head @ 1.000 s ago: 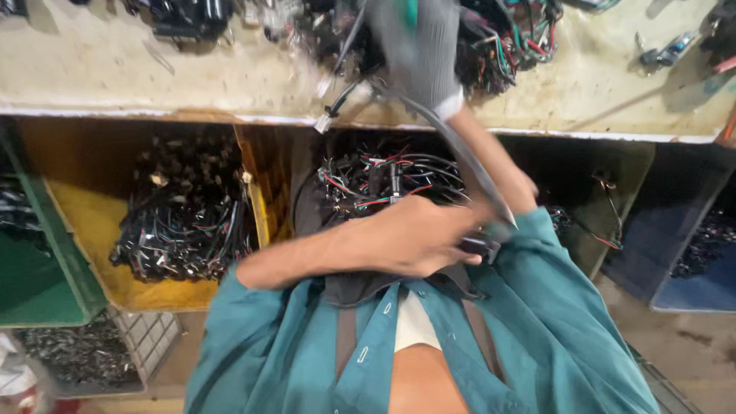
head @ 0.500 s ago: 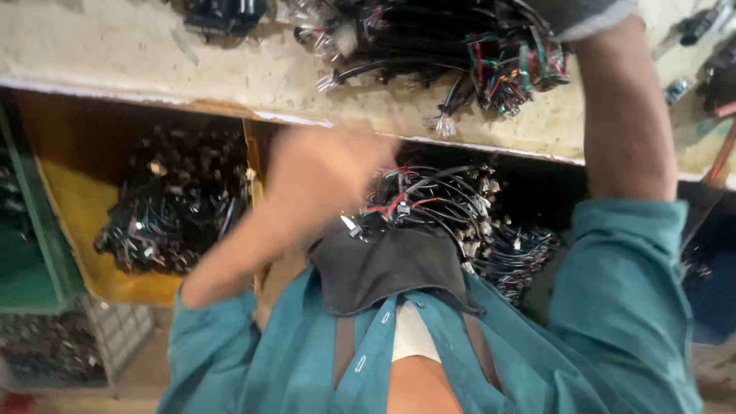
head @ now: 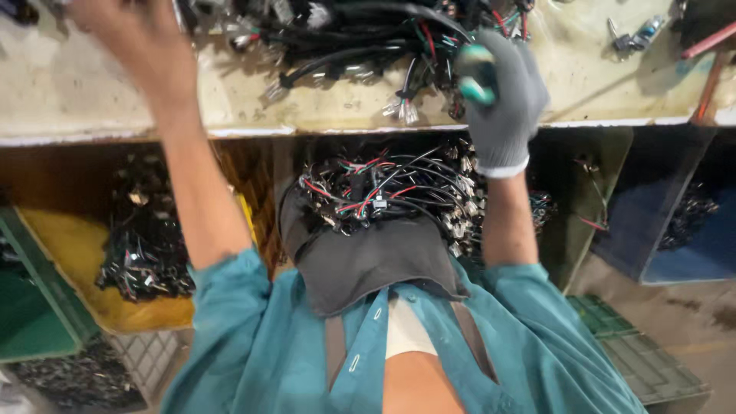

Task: The person repeatedly picks up wire harnesses from a pile on a workbench, uses shears to cut the wires, and drops the cut pieces into a bin below. The process is continuous and repetitive throughout the clip.

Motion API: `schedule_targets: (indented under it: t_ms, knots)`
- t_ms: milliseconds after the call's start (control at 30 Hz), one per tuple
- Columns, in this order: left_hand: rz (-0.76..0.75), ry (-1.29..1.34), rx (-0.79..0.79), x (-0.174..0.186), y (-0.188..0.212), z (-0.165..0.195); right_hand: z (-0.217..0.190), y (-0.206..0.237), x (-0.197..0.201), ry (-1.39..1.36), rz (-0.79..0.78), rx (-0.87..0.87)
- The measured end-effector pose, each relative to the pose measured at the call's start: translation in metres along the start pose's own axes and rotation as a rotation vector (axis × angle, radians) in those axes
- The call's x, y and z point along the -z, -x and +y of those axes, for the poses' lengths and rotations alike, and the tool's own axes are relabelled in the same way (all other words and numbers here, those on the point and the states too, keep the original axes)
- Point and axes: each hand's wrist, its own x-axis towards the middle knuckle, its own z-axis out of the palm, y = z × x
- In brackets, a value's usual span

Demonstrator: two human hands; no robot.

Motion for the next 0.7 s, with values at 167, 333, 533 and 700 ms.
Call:
schedule_targets:
  t_ms: [167, 333, 533, 700]
  knots:
    - [-0.342, 1.045, 0.275, 0.059, 0.048, 0.107, 0.003, 0.052, -0.007, 0.113, 0.048, -0.159]
    - [-1.221, 1.076, 0.404, 0.078, 0.120, 0.189, 0.000, 0.047, 0.002, 0.166, 0.032, -0.134]
    - [-1.167, 0.890, 0.417, 0.073, 0.110, 0.185, 0.028, 0.057, 0.022, -0.214, -0.014, -0.336]
    - [-1.248, 0.817, 0.081, 0.064, 0.118, 0.190, 0.051, 0.061, 0.046, 0.125, -0.097, -0.195]
